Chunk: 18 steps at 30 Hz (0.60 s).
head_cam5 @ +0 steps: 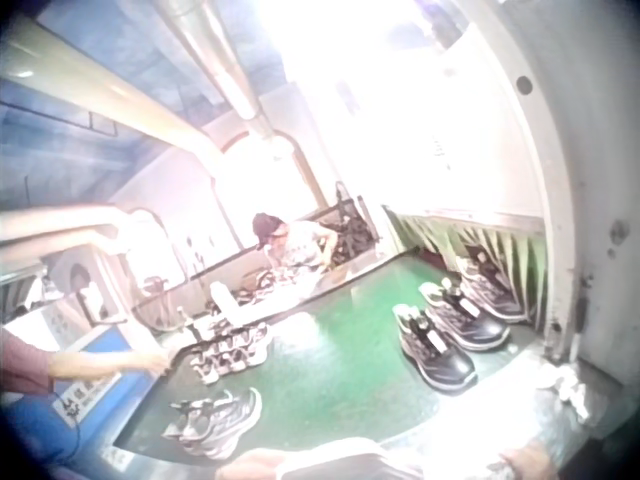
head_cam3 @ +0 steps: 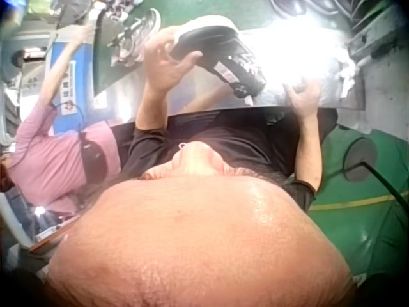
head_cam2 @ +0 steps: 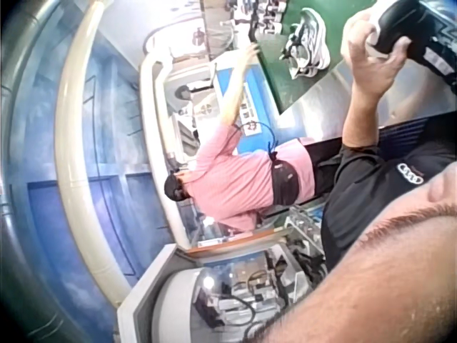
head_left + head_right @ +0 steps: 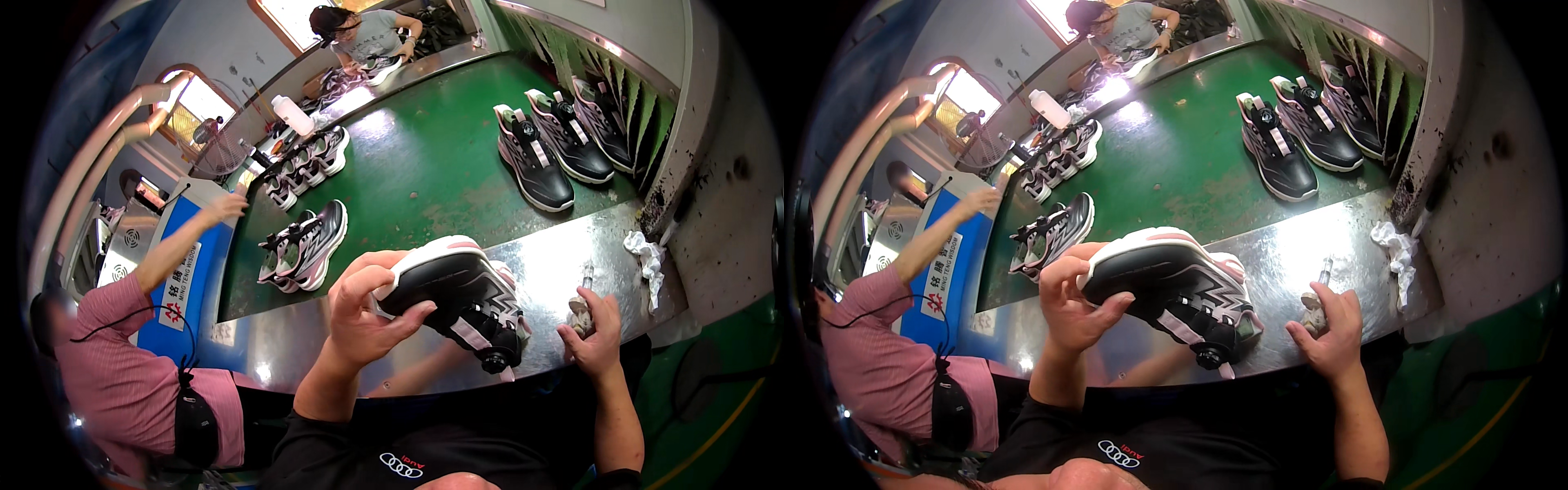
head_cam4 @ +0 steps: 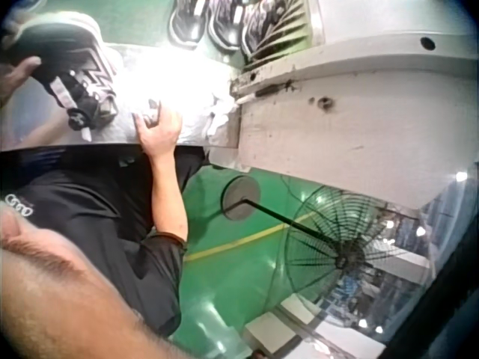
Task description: The person applies glue along the seams of shoes using a syringe applicator, rotating each shoe by hand to seal the upper to the sole, and sets them back onto the conveyor line.
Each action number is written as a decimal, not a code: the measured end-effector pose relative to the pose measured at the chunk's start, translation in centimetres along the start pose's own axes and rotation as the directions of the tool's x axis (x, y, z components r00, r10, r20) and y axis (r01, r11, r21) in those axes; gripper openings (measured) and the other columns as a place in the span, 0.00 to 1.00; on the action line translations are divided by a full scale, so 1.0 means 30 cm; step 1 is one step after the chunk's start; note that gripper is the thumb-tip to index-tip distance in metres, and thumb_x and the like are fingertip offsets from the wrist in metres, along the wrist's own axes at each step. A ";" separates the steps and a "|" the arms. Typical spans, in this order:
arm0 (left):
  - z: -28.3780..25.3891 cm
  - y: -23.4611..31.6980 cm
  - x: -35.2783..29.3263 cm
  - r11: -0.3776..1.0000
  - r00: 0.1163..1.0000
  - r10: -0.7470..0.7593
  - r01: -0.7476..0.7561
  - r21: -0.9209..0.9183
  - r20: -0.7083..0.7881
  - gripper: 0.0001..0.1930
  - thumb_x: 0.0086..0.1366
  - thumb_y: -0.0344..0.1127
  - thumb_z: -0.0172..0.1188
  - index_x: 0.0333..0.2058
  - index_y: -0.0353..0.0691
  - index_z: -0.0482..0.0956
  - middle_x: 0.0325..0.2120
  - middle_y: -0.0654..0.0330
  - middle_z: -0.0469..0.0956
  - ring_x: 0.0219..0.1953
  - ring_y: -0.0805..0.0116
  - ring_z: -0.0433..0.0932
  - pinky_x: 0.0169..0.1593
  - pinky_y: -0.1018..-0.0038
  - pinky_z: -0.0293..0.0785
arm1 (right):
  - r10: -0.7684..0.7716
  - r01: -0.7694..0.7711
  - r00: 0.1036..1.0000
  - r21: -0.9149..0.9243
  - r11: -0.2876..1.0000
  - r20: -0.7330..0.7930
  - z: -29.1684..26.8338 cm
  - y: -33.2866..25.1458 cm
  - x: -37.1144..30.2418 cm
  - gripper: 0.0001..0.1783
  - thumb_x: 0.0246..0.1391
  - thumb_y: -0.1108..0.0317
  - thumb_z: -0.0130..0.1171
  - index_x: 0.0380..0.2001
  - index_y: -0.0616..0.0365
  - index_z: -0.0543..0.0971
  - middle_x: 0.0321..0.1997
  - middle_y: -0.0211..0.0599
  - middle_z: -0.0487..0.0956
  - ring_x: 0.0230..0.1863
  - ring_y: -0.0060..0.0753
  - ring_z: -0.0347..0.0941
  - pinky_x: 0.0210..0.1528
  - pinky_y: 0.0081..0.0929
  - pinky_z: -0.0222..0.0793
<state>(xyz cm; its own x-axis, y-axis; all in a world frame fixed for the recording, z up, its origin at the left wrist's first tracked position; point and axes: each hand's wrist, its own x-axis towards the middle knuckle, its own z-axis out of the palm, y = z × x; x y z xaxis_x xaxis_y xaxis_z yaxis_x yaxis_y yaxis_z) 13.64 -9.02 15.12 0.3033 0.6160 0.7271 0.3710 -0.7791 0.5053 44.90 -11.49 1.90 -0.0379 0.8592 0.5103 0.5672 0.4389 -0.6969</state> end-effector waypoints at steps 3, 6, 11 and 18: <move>-0.013 0.007 0.011 0.998 0.999 0.040 -0.042 0.037 0.029 0.29 0.45 0.26 0.73 0.43 0.40 0.65 0.39 0.44 0.76 0.39 0.57 0.79 0.41 0.67 0.76 | -0.014 0.014 1.000 -0.001 1.000 -0.008 0.000 0.003 -0.001 0.32 0.38 0.58 0.70 0.46 0.63 0.74 0.32 0.41 0.77 0.32 0.43 0.65 0.37 0.34 0.64; -0.021 0.010 0.009 0.998 0.999 0.035 -0.037 0.044 0.030 0.28 0.45 0.25 0.73 0.42 0.40 0.65 0.39 0.44 0.76 0.39 0.57 0.79 0.41 0.67 0.77 | -0.017 0.017 1.000 -0.004 1.000 -0.017 0.000 0.002 -0.004 0.32 0.38 0.58 0.70 0.45 0.63 0.74 0.31 0.41 0.77 0.31 0.42 0.65 0.37 0.34 0.63; -0.032 0.011 -0.008 1.000 0.996 -0.004 0.002 0.024 0.090 0.29 0.50 0.25 0.70 0.46 0.40 0.60 0.42 0.42 0.73 0.45 0.56 0.75 0.46 0.67 0.75 | -0.016 0.016 1.000 0.002 1.000 -0.024 0.002 -0.001 -0.007 0.31 0.38 0.58 0.70 0.45 0.64 0.74 0.31 0.41 0.77 0.31 0.42 0.65 0.36 0.34 0.64; -0.019 0.006 -0.007 1.000 1.000 0.006 -0.006 0.004 0.005 0.30 0.44 0.24 0.73 0.44 0.40 0.64 0.39 0.43 0.76 0.40 0.56 0.78 0.43 0.66 0.75 | -0.010 0.010 1.000 -0.010 1.000 -0.023 0.004 -0.003 -0.008 0.31 0.38 0.57 0.70 0.45 0.64 0.74 0.31 0.41 0.77 0.31 0.42 0.65 0.36 0.34 0.64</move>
<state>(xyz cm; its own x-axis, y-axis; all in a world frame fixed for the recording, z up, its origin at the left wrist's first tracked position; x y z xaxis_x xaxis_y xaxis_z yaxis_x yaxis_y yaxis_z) 13.15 -9.34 15.33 0.3102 0.6120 0.7275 0.3727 -0.7822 0.4992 44.77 -11.72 1.77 -0.0242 0.8485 0.5287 0.5752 0.4443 -0.6868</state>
